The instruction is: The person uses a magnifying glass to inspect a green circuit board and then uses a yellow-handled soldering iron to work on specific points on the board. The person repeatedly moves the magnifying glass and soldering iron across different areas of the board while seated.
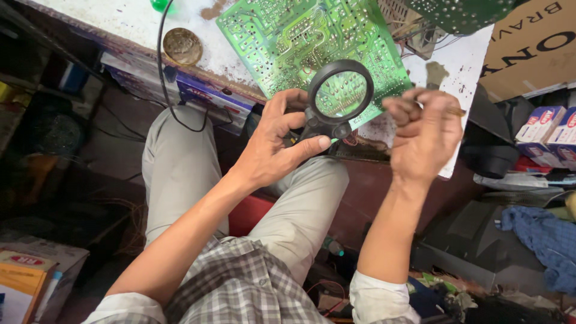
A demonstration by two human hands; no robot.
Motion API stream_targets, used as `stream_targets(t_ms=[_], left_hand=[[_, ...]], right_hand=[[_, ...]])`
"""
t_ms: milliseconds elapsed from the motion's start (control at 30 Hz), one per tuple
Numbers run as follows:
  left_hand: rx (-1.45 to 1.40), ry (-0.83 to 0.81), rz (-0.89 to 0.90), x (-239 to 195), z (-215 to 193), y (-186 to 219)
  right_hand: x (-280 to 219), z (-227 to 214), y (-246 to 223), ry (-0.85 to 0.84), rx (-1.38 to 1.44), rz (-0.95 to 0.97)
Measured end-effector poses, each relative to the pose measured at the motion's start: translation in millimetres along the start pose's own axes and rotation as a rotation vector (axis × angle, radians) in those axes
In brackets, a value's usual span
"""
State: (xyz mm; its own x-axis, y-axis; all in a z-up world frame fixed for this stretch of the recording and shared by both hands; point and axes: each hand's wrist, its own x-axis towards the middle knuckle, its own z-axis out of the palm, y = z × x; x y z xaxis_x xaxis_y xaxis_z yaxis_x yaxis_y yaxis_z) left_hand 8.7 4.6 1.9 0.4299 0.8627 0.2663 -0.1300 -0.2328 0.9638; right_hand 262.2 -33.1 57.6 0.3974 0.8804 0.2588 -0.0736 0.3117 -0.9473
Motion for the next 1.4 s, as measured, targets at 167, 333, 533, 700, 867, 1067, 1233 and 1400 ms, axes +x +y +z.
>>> stream_targets(t_ms=[167,333,533,700,867,1067,1233,1400], left_hand=[[-0.004,0.002,-0.002,7,1,3],[-0.021,-0.008,-0.002,8,1,3],[-0.016,-0.009,0.005,9,3,1],[0.023,0.001,0.014,11,4,1],[0.005,-0.018,-0.009,10,2,1],[0.003,-0.017,-0.005,10,2,0],[0.003,-0.015,0.021,10,2,-2],[-0.009,-0.013,0.025,9,2,-3]], right_hand=[[8,29,11,-0.041,-0.109,-0.081],[-1,35,17,-0.079,-0.454,-0.162],[2,46,22,-0.127,-0.545,-0.217],[4,59,20,-0.080,-0.503,-0.164],[6,67,19,-0.072,-0.682,-0.204],[5,70,20,-0.099,-0.650,-0.214],[5,70,23,-0.043,-0.704,-0.229],[4,72,28,0.002,-0.749,-0.262]])
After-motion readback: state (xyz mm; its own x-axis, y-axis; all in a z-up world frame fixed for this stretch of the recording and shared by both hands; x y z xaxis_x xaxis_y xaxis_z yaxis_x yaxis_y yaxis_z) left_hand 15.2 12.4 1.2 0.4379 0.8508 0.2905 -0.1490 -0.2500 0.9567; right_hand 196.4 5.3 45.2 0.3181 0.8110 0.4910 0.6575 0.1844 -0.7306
